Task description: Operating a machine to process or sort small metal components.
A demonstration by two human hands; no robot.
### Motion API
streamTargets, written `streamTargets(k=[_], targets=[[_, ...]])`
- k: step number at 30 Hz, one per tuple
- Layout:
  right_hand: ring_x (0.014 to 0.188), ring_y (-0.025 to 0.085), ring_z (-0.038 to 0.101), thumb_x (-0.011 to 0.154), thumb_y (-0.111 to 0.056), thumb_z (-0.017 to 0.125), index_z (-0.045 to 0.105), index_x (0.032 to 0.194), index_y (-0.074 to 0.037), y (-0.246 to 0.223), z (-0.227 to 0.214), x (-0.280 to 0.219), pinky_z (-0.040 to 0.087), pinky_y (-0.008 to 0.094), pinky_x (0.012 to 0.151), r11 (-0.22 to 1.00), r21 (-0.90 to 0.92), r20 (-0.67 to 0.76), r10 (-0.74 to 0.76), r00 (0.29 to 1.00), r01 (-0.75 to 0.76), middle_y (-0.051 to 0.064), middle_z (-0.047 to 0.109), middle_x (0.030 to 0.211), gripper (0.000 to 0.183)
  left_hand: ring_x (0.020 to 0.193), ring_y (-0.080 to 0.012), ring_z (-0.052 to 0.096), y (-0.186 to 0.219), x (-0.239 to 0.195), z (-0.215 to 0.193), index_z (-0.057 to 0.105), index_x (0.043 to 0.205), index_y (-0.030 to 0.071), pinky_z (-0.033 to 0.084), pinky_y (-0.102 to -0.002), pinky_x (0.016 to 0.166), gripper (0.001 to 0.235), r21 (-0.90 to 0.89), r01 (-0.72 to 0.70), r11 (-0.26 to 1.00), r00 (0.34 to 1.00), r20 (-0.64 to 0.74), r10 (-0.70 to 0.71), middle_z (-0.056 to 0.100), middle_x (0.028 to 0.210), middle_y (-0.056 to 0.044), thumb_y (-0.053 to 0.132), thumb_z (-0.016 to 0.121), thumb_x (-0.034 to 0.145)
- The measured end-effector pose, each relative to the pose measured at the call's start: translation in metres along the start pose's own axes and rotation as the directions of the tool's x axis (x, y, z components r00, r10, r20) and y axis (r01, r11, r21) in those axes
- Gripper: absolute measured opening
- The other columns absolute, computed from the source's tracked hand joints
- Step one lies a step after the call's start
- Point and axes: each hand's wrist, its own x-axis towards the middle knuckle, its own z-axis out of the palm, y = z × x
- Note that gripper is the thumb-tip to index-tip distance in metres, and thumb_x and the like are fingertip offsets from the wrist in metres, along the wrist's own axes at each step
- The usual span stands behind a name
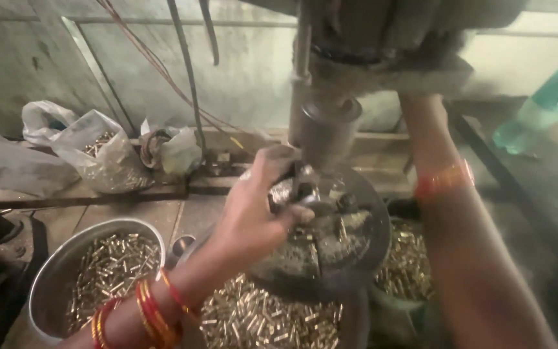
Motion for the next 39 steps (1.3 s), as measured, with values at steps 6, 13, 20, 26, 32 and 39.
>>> streamTargets(k=[6, 13, 20, 26, 32, 39], targets=[[0.070, 0.022, 0.065, 0.100, -0.007, 0.061, 0.067, 0.114, -0.003, -0.024, -0.045, -0.036, 0.052, 0.042, 0.065, 0.958, 0.014, 0.152, 0.281, 0.947, -0.287, 0.004, 0.069, 0.091, 0.016, 0.121, -0.0299, 0.060, 0.008, -0.010, 0.005, 0.050, 0.130, 0.003, 0.050, -0.046, 0.101, 0.063, 0.273, 0.006, 0.962, 0.994, -0.104, 0.023, 0.064, 0.128, -0.017, 0.012, 0.085, 0.078], [0.065, 0.016, 0.068, 0.101, -0.009, 0.064, 0.073, 0.104, -0.007, 0.033, -0.090, -0.242, 0.054, 0.032, 0.054, 0.864, -0.419, 0.683, 0.503, 0.530, -0.281, 0.006, 0.075, 0.087, 0.010, 0.091, -0.0262, 0.075, 0.006, -0.021, 0.023, 0.069, 0.116, 0.007, 0.059, -0.040, 0.078, 0.032, 0.278, -0.184, 0.943, 0.974, -0.076, 0.213, 0.074, 0.108, -0.013, 0.010, 0.076, 0.085], [0.074, 0.032, 0.070, 0.079, -0.005, 0.073, 0.078, 0.094, -0.004, 0.023, -0.098, -0.317, 0.057, 0.045, 0.069, 0.785, -0.360, 0.657, 0.597, 0.461, -0.504, 0.018, 0.073, 0.085, 0.016, 0.095, -0.0363, 0.070, -0.001, -0.013, 0.036, 0.073, 0.106, 0.005, 0.054, -0.045, 0.084, 0.027, 0.415, -0.296, 0.861, 0.927, -0.092, 0.363, 0.074, 0.099, -0.015, 0.008, 0.078, 0.080], [0.079, 0.033, 0.072, 0.082, -0.011, 0.074, 0.079, 0.091, -0.005, 0.027, -0.090, -0.336, 0.057, 0.044, 0.075, 0.843, -0.390, 0.657, 0.537, 0.529, -0.370, 0.017, 0.076, 0.087, 0.011, 0.090, -0.0353, 0.069, 0.008, -0.017, 0.027, 0.076, 0.103, 0.006, 0.054, -0.045, 0.078, 0.026, 0.405, -0.285, 0.869, 0.934, -0.086, 0.346, 0.074, 0.097, -0.016, 0.009, 0.080, 0.078], [0.082, 0.030, 0.074, 0.076, -0.007, 0.078, 0.073, 0.110, -0.007, 0.038, -0.132, -0.333, 0.058, 0.043, 0.074, 0.667, -0.358, 0.452, 0.736, 0.504, -0.653, 0.017, 0.076, 0.095, 0.035, 0.076, -0.0179, 0.073, 0.019, -0.024, 0.010, 0.079, 0.108, 0.015, 0.057, -0.033, 0.069, 0.030, 0.238, 0.022, 0.971, 0.996, 0.077, -0.042, 0.080, 0.098, -0.007, 0.021, 0.083, 0.079], [0.089, 0.020, 0.074, 0.094, -0.004, 0.069, 0.072, 0.099, -0.003, -0.099, -0.183, -0.173, 0.063, 0.034, 0.088, 0.335, 0.350, 0.406, 0.788, 0.464, -0.875, 0.012, 0.075, 0.098, 0.006, 0.102, -0.0156, 0.070, -0.007, -0.019, -0.008, 0.075, 0.123, 0.022, 0.055, -0.033, 0.098, 0.043, -0.106, 0.331, 0.938, 0.925, 0.231, -0.301, 0.081, 0.113, -0.003, 0.018, 0.078, 0.080]])
